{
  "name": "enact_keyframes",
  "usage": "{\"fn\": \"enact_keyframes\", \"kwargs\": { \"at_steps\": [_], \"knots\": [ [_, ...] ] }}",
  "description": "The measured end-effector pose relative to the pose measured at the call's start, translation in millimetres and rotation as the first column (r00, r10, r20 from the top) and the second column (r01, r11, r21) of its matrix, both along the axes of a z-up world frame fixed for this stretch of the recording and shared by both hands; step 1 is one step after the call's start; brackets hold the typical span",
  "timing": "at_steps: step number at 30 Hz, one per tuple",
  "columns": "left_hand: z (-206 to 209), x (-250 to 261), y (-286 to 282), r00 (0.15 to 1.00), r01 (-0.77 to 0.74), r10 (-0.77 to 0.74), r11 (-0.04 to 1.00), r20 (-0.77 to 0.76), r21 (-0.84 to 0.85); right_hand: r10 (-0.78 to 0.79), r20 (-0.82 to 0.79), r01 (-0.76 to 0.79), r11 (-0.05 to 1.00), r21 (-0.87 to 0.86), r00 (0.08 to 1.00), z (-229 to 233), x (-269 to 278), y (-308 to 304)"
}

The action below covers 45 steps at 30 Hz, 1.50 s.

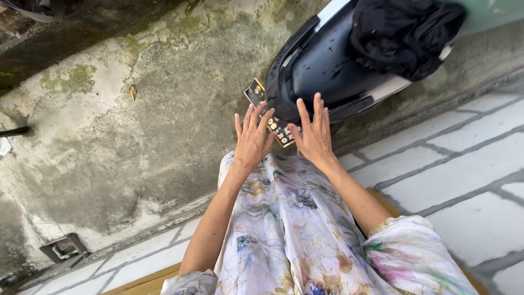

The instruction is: Cleaning and wiping down a scooter using a cloth and soapy water from a bucket.

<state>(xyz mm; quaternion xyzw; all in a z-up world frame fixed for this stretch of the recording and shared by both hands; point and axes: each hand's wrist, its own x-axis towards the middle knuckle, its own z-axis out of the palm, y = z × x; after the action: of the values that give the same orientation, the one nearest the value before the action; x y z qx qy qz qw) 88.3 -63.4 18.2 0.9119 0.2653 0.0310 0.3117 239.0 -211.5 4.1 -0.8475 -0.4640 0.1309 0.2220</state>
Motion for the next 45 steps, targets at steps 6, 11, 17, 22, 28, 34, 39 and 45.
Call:
{"fn": "enact_keyframes", "kwargs": {
  "at_steps": [6,11,17,22,28,34,39,45],
  "knots": [
    [3.4,45.2,-43.5,0.996,-0.092,0.092,0.996,-0.009,0.011,0.089,-0.081,-0.084,0.994,0.063,0.993,9.6,48.1,-25.9],
    [2.1,74.7,-77.3,0.985,-0.167,0.168,0.986,-0.037,0.019,0.149,-0.046,-0.146,0.987,0.07,0.988,19.1,100.9,-49.3],
    [1.0,94.0,-108.0,0.98,-0.179,0.186,0.98,-0.073,0.091,0.151,-0.008,-0.15,0.988,0.016,0.989,14.7,133.5,-76.5],
    [-2.7,106.2,-113.4,0.982,-0.152,0.164,0.98,-0.09,0.127,0.102,0.03,-0.103,0.995,0.019,0.994,8.3,144.4,-94.9],
    [-6.7,128.0,-108.6,0.996,-0.085,0.087,0.995,-0.031,0.057,-0.013,0.095,0.01,1.0,0.029,0.995,15.5,158.1,-104.2],
    [-8.7,152.9,-91.8,0.999,-0.015,0.013,0.999,0.029,0.05,-0.204,0.115,0.204,0.979,0.005,0.972,36.8,192.0,-84.1],
    [-9.3,170.2,-77.6,0.999,0.022,-0.024,0.999,0.047,0.039,-0.312,0.164,0.338,0.928,-0.16,0.936,49.6,225.5,-56.8],
    [-5.9,203.7,-56.8,0.998,-0.016,0.015,1.0,0.061,0.008,-0.34,-0.039,0.319,0.911,-0.261,0.94,48.0,264.7,-15.6]
  ]
}}
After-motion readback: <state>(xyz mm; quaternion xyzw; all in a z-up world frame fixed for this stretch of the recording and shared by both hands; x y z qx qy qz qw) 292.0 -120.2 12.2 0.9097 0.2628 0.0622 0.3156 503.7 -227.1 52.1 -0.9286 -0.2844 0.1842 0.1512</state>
